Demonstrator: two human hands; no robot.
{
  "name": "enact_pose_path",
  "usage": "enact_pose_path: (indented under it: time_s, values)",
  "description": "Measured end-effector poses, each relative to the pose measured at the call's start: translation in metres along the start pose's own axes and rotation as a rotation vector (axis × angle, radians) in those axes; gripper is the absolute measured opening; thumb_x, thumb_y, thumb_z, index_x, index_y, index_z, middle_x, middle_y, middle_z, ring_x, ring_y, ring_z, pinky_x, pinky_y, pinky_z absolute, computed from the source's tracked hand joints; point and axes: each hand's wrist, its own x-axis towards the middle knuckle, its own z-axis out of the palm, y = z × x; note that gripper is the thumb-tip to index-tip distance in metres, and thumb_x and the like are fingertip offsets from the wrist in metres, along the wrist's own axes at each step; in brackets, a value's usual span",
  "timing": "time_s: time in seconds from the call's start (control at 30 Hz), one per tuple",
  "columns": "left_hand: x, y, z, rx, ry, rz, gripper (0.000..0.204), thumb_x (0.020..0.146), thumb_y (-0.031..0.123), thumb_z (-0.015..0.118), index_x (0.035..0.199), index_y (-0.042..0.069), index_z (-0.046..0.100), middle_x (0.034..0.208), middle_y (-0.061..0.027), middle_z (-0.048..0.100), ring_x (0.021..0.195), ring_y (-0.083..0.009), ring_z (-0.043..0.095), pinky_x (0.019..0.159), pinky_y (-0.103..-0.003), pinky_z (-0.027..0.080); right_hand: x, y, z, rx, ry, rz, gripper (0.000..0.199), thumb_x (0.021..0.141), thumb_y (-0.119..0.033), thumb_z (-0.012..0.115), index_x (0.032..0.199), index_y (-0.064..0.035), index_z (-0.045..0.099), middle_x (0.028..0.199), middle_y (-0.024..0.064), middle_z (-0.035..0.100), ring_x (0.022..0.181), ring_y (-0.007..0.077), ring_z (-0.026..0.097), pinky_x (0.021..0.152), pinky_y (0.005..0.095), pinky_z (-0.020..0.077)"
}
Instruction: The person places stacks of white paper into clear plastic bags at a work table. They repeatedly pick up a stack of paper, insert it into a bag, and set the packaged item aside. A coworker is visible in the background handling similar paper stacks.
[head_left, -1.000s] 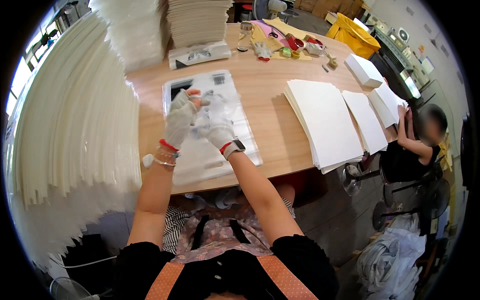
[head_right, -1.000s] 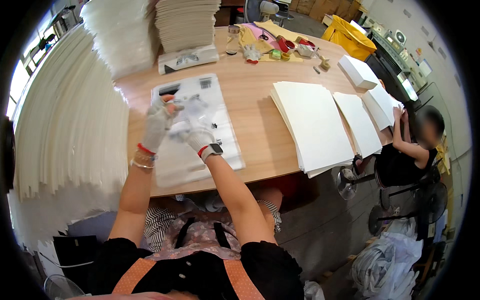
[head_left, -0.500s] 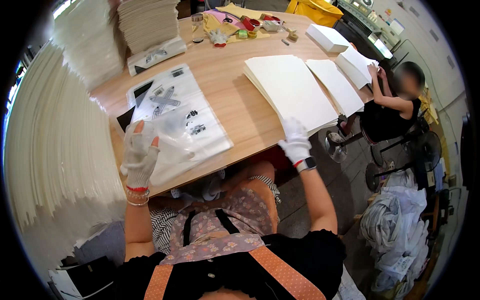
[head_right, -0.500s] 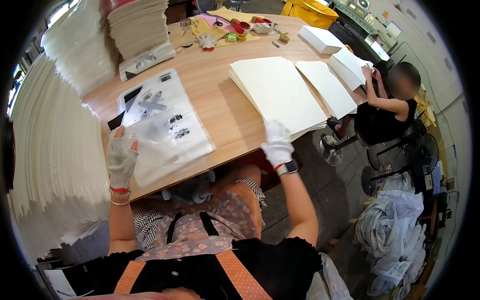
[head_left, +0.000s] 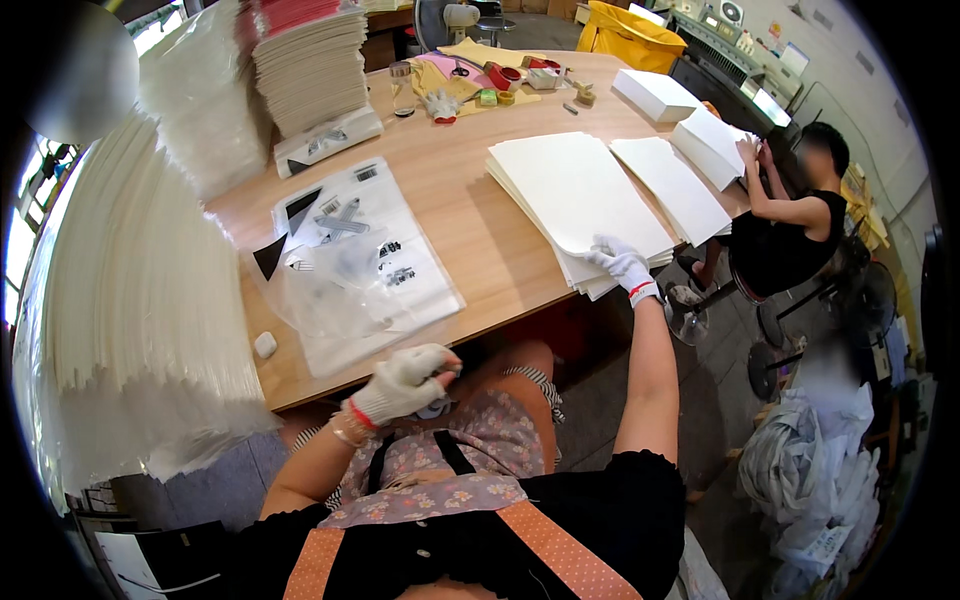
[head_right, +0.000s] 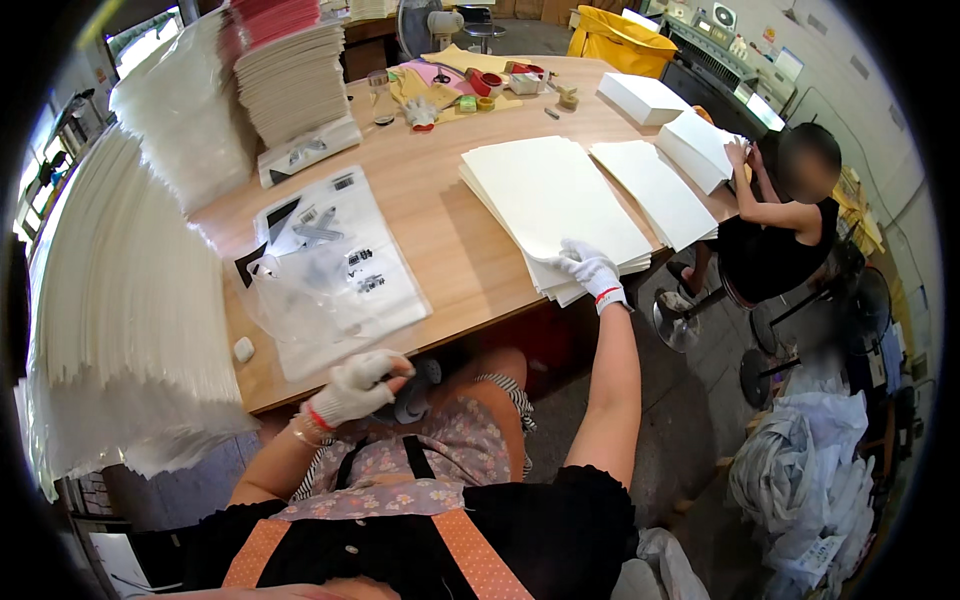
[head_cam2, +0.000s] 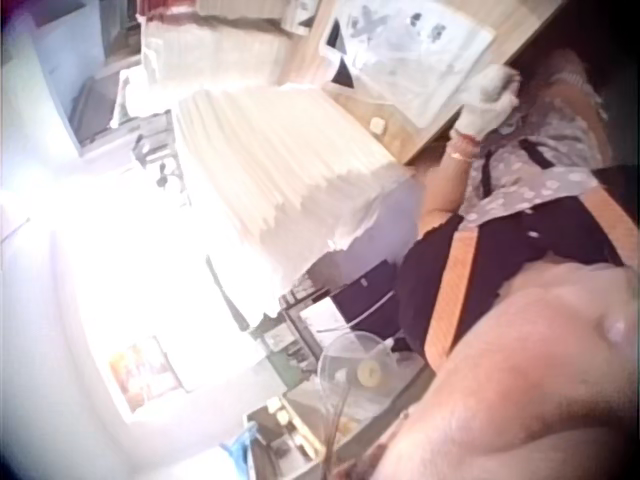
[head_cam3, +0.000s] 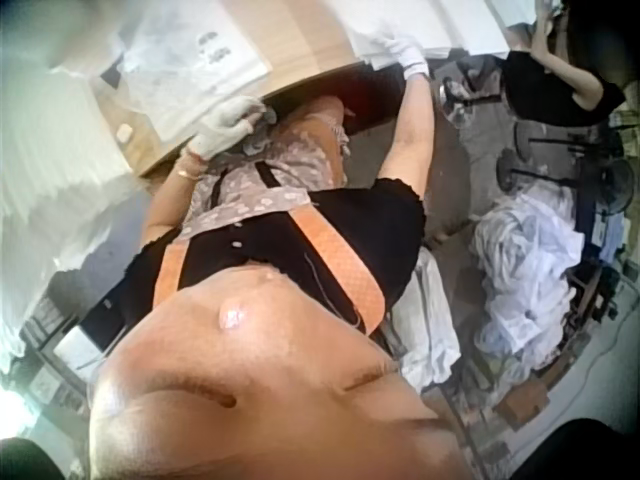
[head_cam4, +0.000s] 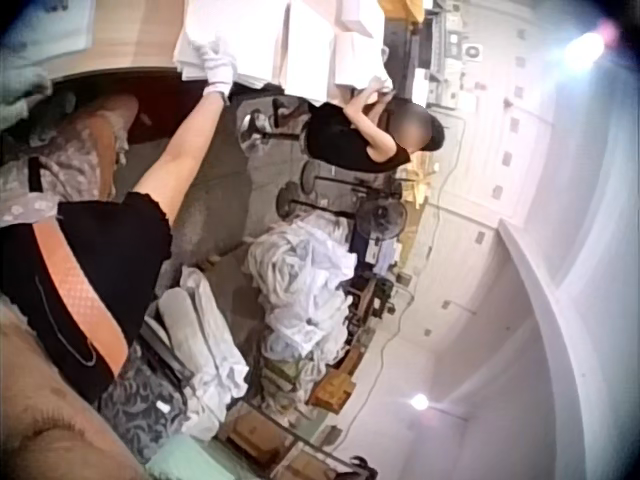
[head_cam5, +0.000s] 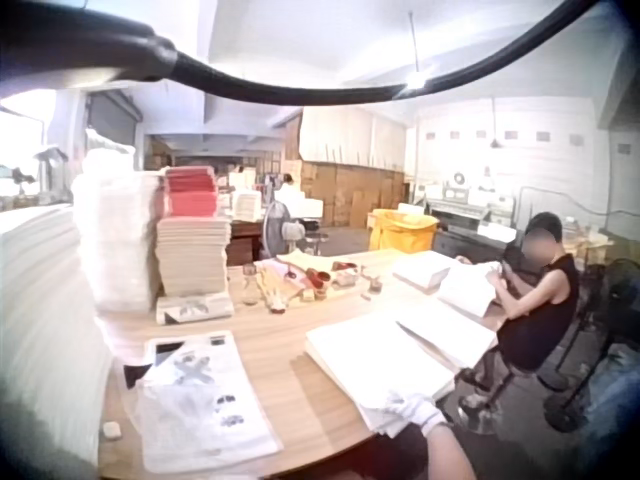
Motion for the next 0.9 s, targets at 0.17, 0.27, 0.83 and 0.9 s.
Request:
enact_pose_path:
  time_s: [0.17, 0.27, 0.83, 0.9]
  values:
    - [0.047, -0.016, 0.082, -1.107, -0.275, -0.453, 0.038, 0.092, 0.03, 0.056, 0.121, 0.005, 0.051, 0.119, -0.0077, 0.056, 0.106, -0.0198, 0.057, 0.087, -0.029, 0.048, -0.029, -0.023, 0.03, -0.002, 0.468, -0.162, 0.02, 0.091, -0.021, 0.058, 0.096, -0.0053, 0.07, 0.087, 0.0031, 0.07, 0.079, 0.0089, 0.061, 0.073, 0.0248, 0.0487]
    - [0.075, -0.049, 0.108, -1.713, -0.118, -0.532, 0.043, 0.095, 0.036, 0.049, 0.125, 0.006, 0.047, 0.131, -0.0117, 0.047, 0.114, -0.0285, 0.051, 0.1, -0.034, 0.04, -0.079, -0.091, 0.06, -0.338, 0.362, -0.391, 0.015, 0.086, -0.02, 0.058, 0.09, -0.0088, 0.067, 0.075, 0.0046, 0.065, 0.067, 0.0198, 0.064, 0.057, 0.0373, 0.0499]
    - [-0.021, -0.033, 0.116, 0.75, 0.187, -0.132, 0.068, 0.073, 0.023, 0.06, 0.13, -0.006, 0.034, 0.127, -0.031, 0.041, 0.121, -0.0384, 0.042, 0.1, -0.042, 0.037, -0.179, -0.084, 0.222, 1.221, -0.011, 0.214, 0.035, 0.094, -0.02, 0.052, 0.122, 0.0004, 0.052, 0.11, 0.0097, 0.061, 0.095, 0.021, 0.06, 0.084, 0.0331, 0.0499]
    - [-0.029, -0.02, 0.088, 0.627, 0.023, -0.128, 0.064, 0.075, 0.023, 0.06, 0.128, -0.006, 0.04, 0.122, -0.0292, 0.048, 0.109, -0.0405, 0.051, 0.096, -0.044, 0.041, -0.175, -0.11, 0.224, 0.877, -0.039, 0.229, 0.034, 0.092, -0.014, 0.056, 0.122, 0.0004, 0.052, 0.111, 0.008, 0.06, 0.095, 0.0174, 0.058, 0.081, 0.0301, 0.0495]
